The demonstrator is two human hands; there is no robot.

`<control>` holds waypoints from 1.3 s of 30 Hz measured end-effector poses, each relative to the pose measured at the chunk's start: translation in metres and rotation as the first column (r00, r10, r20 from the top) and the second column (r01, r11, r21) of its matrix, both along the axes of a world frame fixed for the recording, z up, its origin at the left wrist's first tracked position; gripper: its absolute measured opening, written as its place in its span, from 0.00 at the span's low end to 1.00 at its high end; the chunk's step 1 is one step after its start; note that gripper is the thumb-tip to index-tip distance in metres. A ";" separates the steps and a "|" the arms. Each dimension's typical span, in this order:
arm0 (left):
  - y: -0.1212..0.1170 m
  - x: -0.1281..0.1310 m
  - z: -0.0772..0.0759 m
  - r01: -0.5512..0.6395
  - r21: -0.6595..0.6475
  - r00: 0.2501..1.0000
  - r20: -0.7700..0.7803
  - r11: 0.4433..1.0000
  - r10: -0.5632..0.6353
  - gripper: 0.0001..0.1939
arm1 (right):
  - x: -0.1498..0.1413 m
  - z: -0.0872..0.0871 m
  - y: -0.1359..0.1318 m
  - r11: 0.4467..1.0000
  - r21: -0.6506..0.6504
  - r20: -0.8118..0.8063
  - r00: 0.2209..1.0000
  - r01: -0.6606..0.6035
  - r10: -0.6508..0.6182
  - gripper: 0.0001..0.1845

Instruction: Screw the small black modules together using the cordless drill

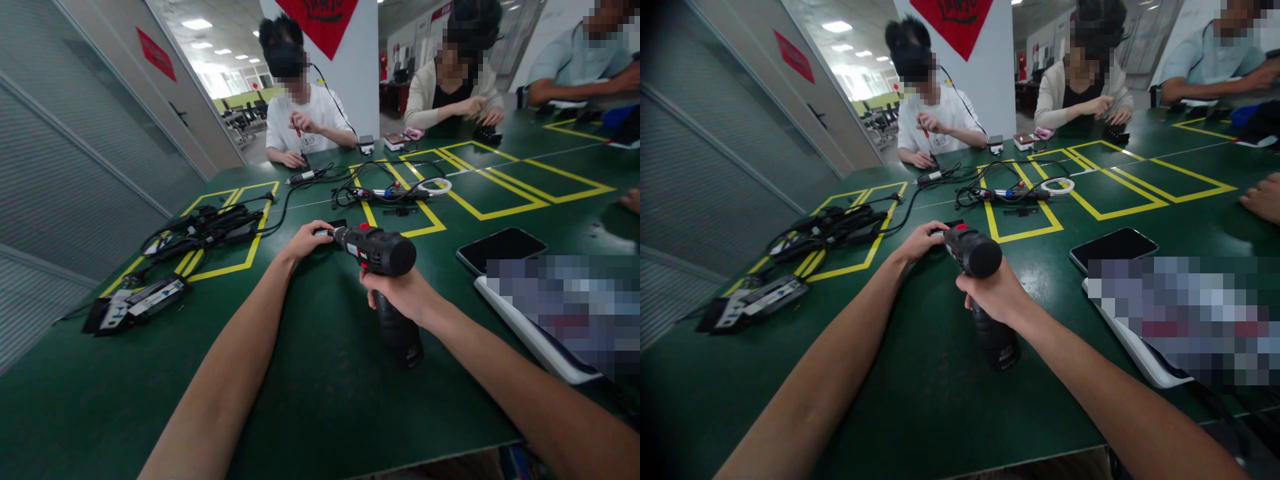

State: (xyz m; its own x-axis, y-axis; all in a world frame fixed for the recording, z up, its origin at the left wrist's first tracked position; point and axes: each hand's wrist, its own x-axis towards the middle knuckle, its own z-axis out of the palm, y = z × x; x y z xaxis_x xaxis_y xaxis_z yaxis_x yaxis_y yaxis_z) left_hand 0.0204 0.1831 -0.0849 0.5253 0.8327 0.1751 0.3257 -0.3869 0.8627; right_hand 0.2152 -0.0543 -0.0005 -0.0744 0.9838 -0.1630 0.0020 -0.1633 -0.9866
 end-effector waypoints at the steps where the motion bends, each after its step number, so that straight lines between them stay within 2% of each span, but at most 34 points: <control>1: -0.001 0.000 0.000 0.000 -0.003 1.000 0.003 1.000 0.000 0.21 | 0.000 0.000 0.000 1.000 0.000 0.003 1.000 -0.004 0.004 0.04; 23: -0.009 0.002 0.006 -0.020 -0.019 1.000 0.007 1.000 0.020 0.19 | 0.001 -0.001 0.000 1.000 0.012 -0.009 1.000 -0.003 0.003 0.04; 32: -0.008 0.003 0.007 -0.014 0.078 0.998 -0.055 0.997 0.019 0.21 | 0.001 -0.002 0.001 1.000 0.020 0.005 1.000 -0.013 0.013 0.04; 35: -0.008 0.004 0.007 -0.010 0.051 0.998 -0.054 0.999 0.012 0.24 | 0.001 -0.002 0.001 1.000 0.022 0.013 1.000 -0.016 0.015 0.04; 39: -0.006 0.004 0.003 0.019 -0.039 0.999 0.041 0.999 -0.017 0.36 | 0.001 -0.001 0.000 1.000 0.001 0.033 0.999 -0.008 0.008 0.02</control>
State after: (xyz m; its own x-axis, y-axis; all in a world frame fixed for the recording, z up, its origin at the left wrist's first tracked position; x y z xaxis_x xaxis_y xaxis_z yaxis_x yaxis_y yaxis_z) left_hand 0.0241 0.1767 -0.0816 0.5331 0.8299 0.1643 0.2832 -0.3581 0.8897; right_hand 0.2165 -0.0540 -0.0017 -0.0766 0.9834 -0.1646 0.0357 -0.1622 -0.9861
